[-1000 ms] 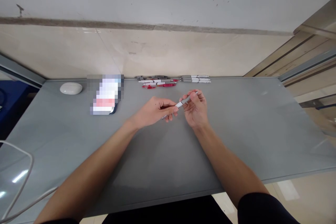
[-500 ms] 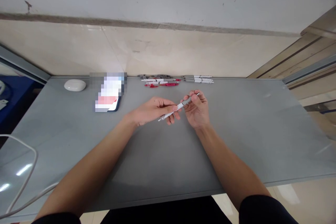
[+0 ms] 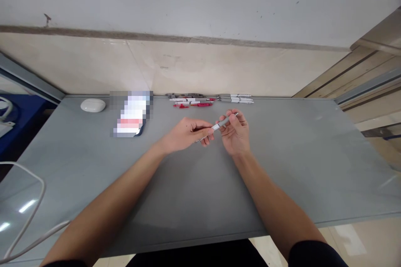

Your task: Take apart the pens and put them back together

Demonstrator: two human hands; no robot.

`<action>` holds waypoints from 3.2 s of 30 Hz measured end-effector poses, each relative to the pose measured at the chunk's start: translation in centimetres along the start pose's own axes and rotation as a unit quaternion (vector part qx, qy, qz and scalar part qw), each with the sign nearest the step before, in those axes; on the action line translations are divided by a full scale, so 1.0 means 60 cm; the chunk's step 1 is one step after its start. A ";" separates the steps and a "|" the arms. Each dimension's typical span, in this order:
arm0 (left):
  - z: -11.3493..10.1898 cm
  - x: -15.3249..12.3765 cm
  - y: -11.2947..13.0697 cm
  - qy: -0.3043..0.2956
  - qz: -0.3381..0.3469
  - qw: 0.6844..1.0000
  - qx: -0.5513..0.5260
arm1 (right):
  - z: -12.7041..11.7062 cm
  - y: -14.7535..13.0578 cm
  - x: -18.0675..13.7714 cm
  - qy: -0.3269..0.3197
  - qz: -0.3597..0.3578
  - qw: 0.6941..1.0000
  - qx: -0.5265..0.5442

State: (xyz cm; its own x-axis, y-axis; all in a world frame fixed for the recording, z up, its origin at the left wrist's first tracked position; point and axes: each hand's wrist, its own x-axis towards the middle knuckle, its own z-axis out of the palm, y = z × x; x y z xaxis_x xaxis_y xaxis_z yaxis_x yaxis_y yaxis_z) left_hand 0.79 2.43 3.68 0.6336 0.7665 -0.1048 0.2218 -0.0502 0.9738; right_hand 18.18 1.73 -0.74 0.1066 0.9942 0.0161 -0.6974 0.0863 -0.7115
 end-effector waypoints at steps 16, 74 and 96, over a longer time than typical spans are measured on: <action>0.005 -0.002 -0.002 0.011 0.003 1.000 0.011 | 0.005 0.001 -0.001 0.020 -0.007 1.000 -0.005; -0.025 -0.008 -0.085 0.187 0.069 0.924 0.326 | -0.014 0.009 0.054 0.190 0.003 0.974 0.127; 0.007 -0.017 -0.099 0.222 0.041 0.821 0.524 | -0.013 0.026 0.038 0.107 -0.081 0.981 0.137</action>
State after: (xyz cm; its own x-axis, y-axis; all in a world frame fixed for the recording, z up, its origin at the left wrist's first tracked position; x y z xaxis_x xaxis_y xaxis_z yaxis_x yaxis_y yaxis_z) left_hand -0.86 1.69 -2.07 0.3971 0.8795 0.2622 0.8559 -0.4580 0.2402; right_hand 17.88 4.05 -2.34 0.3580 0.9321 -0.0556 -0.8199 0.2853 -0.4964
